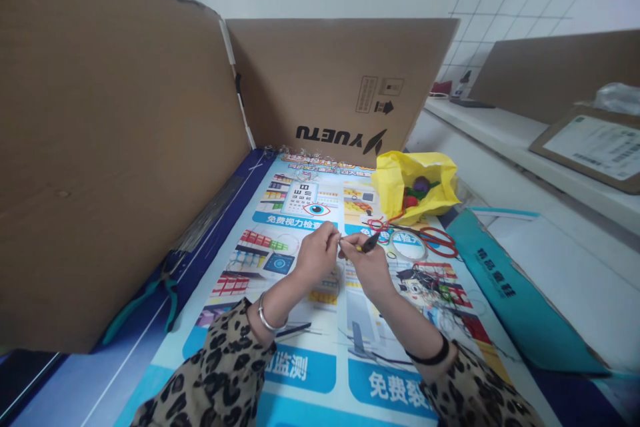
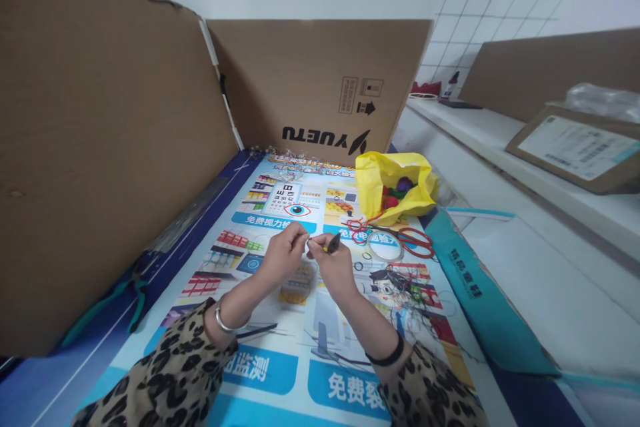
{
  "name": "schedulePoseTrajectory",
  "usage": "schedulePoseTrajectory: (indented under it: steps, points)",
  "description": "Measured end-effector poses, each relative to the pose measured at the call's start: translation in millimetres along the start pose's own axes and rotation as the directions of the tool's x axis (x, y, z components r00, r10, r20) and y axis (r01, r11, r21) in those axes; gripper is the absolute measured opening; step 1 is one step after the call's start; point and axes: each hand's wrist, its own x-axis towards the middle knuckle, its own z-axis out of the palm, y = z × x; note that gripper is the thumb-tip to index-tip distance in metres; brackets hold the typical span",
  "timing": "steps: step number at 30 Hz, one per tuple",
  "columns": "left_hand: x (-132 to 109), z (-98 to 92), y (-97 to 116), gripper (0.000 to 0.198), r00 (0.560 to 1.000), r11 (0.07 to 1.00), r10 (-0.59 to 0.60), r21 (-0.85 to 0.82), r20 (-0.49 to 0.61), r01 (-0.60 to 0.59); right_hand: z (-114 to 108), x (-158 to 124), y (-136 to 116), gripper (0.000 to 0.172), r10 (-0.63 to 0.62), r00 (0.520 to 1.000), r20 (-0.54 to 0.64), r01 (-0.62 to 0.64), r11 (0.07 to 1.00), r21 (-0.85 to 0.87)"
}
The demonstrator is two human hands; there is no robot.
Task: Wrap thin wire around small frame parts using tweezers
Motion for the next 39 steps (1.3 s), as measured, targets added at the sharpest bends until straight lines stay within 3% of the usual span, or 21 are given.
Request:
schedulePoseTrajectory:
  steps: [5, 9, 17, 27, 31, 34, 39]
  points:
    - [7, -4.8, -3, 0.016, 0.992, 0.958, -0.072, -0.268, 0.103, 0.097, -4, 2, 0, 0.019, 0.010, 0.997, 0.074, -0.017, 0.995, 0.094]
    - [9, -4.4, -5, 0.018, 0.969, 0.902, -0.123, -0.384, 0.212, 0.199, -4, 4, 1, 0.018, -0.006, 1.000, -0.009, 0.006, 0.999, 0.038]
    - [3, 4.5, -4, 0.018, 0.991, 0.964, -0.074, -0.245, 0.113, 0.100, 1, 3, 9, 0.014, 0.017, 0.990, -0.138, -0.023, 0.999, -0.041]
    - [-3, 11.6, -1, 0.016, 0.992, 0.977, -0.106, -0.177, 0.069, 0.117, 3, 5, 15, 0.013, -0.009, 0.981, -0.192, -0.011, 0.994, -0.104]
    - [1, 9.0, -3, 0.016, 0.992, 0.965, -0.118, -0.232, 0.032, 0.122, 5, 5, 10, 0.016, 0.006, 0.993, -0.114, 0.001, 0.999, 0.053]
    - [5, 6.0, -7, 0.018, 0.989, 0.944, -0.149, -0.302, -0.021, 0.136, 6, 4, 5, 0.022, 0.069, 0.996, -0.054, -0.059, 0.983, 0.172]
    - [7, 5.5, -11, 0.020, 0.983, 0.866, -0.176, -0.469, 0.043, 0.175, 4, 1, 5, 0.021, 0.092, 0.995, -0.041, -0.085, 0.985, 0.151]
